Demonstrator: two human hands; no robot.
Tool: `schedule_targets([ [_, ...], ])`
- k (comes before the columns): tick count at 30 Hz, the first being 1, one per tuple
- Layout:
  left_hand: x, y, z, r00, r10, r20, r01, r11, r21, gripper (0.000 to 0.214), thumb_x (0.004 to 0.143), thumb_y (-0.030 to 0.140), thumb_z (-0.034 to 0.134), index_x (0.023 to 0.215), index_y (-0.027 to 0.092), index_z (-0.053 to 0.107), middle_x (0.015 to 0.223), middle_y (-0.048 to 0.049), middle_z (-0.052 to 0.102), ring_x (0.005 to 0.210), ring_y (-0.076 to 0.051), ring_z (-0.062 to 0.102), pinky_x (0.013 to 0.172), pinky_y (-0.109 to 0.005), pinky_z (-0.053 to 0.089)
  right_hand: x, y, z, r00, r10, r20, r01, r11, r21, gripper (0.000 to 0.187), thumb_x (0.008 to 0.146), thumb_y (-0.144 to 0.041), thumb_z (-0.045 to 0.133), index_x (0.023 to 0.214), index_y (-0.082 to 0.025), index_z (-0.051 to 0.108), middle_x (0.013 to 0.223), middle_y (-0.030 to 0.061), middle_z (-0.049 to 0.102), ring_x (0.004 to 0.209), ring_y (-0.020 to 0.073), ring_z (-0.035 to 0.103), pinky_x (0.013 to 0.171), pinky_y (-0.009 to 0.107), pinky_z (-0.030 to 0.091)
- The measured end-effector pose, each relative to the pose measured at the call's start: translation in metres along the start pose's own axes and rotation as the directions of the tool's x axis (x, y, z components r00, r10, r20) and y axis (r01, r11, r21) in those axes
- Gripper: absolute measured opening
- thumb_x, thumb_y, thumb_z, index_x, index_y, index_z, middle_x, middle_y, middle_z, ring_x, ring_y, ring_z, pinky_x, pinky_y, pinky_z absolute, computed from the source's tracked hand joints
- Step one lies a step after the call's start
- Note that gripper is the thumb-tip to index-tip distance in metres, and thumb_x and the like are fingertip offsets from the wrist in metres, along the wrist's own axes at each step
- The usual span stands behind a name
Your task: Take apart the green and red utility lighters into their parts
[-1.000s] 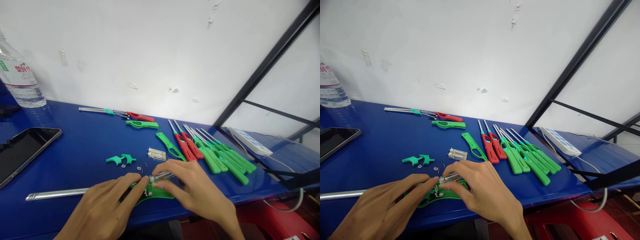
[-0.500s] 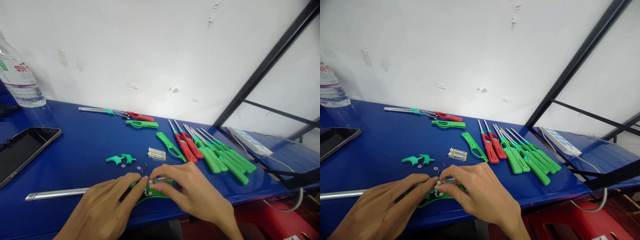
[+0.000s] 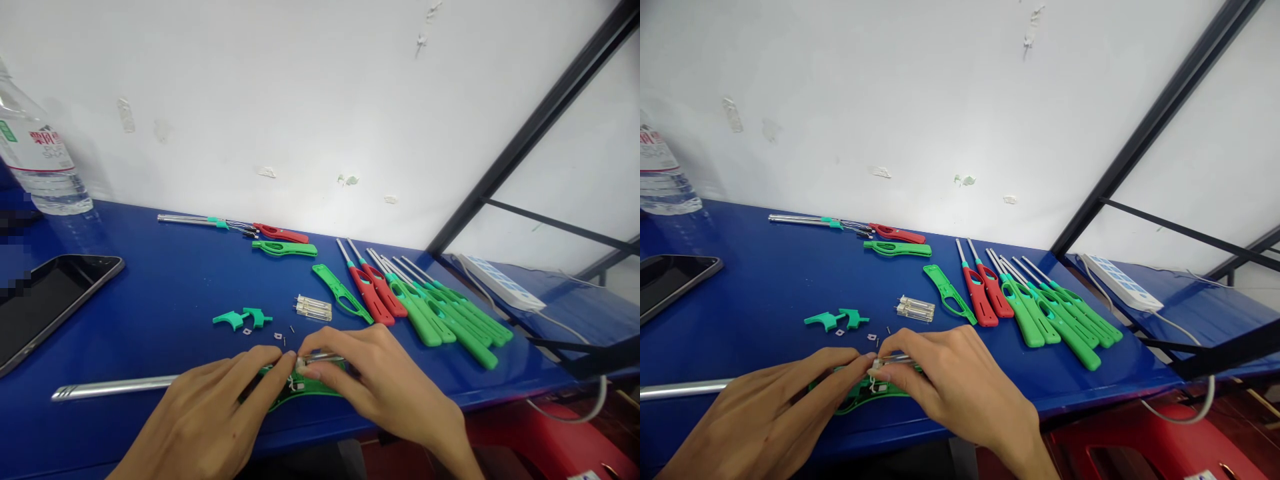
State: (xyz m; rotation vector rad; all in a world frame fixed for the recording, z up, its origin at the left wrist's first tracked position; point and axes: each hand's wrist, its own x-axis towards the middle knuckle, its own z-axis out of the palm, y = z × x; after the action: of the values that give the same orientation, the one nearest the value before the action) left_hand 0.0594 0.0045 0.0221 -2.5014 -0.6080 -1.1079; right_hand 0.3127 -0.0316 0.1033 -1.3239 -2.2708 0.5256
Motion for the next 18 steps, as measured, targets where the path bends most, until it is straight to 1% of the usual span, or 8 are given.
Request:
schedule_targets([
  [2, 0.002, -0.002, -0.004, 0.999, 0.049, 0.022, -0.049, 0.999, 0.009, 0.036, 0.113, 0.017, 0.042, 0.137, 0.017, 0.068, 0.119, -0.0046, 0.079, 0.102, -0.014, 0.073, 0.091, -0.024, 0.055, 0.0, 0.0, 0.0, 1.0, 0.004, 0.008, -0.004, 1.0, -0.001, 0.025, 0.116, -0.048, 0.057, 0.118, -0.028, 0.073, 0.099, -0.0081, 0.082, 0.067, 0.0091, 0.066, 0.067, 0.025, 0.039],
  [5, 0.004, -0.003, -0.006, 0.999, -0.026, 0.024, 0.026, 1.0, 0.012, 0.039, 0.114, 0.014, 0.036, 0.14, 0.019, 0.066, 0.119, -0.0033, 0.079, 0.102, -0.014, 0.074, 0.091, -0.026, 0.055, 0.0, 0.0, 0.0, 1.0, 0.007, 0.009, -0.007, 1.0, -0.004, 0.026, 0.116, -0.048, 0.057, 0.119, -0.029, 0.073, 0.098, -0.0077, 0.082, 0.065, 0.0093, 0.065, 0.067, 0.025, 0.039],
  [8, 0.005, -0.002, -0.005, 1.0, 0.022, 0.016, -0.022, 1.0, 0.004, 0.037, 0.115, 0.018, 0.037, 0.137, 0.018, 0.068, 0.115, -0.0036, 0.079, 0.099, -0.013, 0.073, 0.087, -0.025, 0.055, 0.001, 0.0, 0.0, 1.0, 0.015, 0.002, -0.015, 1.0, -0.008, 0.027, 0.116, -0.049, 0.057, 0.118, -0.028, 0.074, 0.096, -0.007, 0.082, 0.063, 0.01, 0.065, 0.065, 0.026, 0.038],
  [10, 0.004, 0.0, -0.004, 1.0, 0.028, -0.001, -0.028, 1.0, 0.003, 0.036, 0.116, 0.019, 0.039, 0.135, 0.018, 0.069, 0.116, -0.0043, 0.079, 0.101, -0.014, 0.072, 0.089, -0.025, 0.054, 0.001, -0.001, 0.0, 1.0, 0.015, 0.002, -0.015, 1.0, -0.012, 0.028, 0.116, -0.049, 0.056, 0.117, -0.028, 0.074, 0.096, -0.0065, 0.083, 0.063, 0.0103, 0.065, 0.065, 0.026, 0.038],
  [11, 0.003, 0.001, -0.003, 1.0, -0.011, -0.013, 0.011, 1.0, 0.001, 0.037, 0.115, 0.017, 0.038, 0.136, 0.018, 0.068, 0.117, -0.0046, 0.079, 0.102, -0.015, 0.072, 0.091, -0.027, 0.054, 0.001, -0.001, 0.0, 1.0, 0.012, 0.002, -0.012, 1.0, -0.014, 0.028, 0.116, -0.049, 0.056, 0.118, -0.028, 0.074, 0.097, -0.0064, 0.083, 0.064, 0.0104, 0.065, 0.065, 0.026, 0.039],
  [14, -0.002, 0.004, 0.0, 0.998, -0.066, 0.016, 0.066, 0.998, -0.018, 0.042, 0.114, 0.012, 0.034, 0.143, 0.019, 0.064, 0.122, -0.0048, 0.078, 0.107, -0.016, 0.072, 0.095, -0.029, 0.053, 0.001, 0.0, -0.001, 1.0, 0.0, 0.006, 0.0, 1.0, -0.018, 0.026, 0.117, -0.047, 0.055, 0.118, -0.028, 0.074, 0.1, -0.0064, 0.083, 0.066, 0.0101, 0.066, 0.067, 0.026, 0.039],
  [15, -0.004, 0.005, 0.001, 0.997, -0.066, 0.04, 0.067, 0.997, -0.026, 0.043, 0.113, 0.011, 0.035, 0.146, 0.02, 0.062, 0.124, -0.005, 0.077, 0.109, -0.016, 0.073, 0.096, -0.029, 0.054, 0.0, 0.0, 0.0, 1.0, -0.003, 0.009, 0.003, 1.0, -0.019, 0.026, 0.117, -0.047, 0.055, 0.119, -0.028, 0.073, 0.101, -0.0064, 0.083, 0.068, 0.01, 0.067, 0.068, 0.026, 0.039],
  [18, -0.009, 0.007, 0.004, 0.995, -0.084, 0.053, 0.087, 0.995, -0.045, 0.047, 0.111, 0.01, 0.037, 0.151, 0.021, 0.06, 0.128, -0.0055, 0.077, 0.113, -0.017, 0.073, 0.099, -0.029, 0.055, 0.0, 0.0, 0.0, 1.0, -0.003, 0.012, 0.003, 1.0, -0.015, 0.025, 0.117, -0.046, 0.056, 0.118, -0.028, 0.073, 0.1, -0.0072, 0.082, 0.068, 0.0096, 0.066, 0.068, 0.025, 0.039],
])
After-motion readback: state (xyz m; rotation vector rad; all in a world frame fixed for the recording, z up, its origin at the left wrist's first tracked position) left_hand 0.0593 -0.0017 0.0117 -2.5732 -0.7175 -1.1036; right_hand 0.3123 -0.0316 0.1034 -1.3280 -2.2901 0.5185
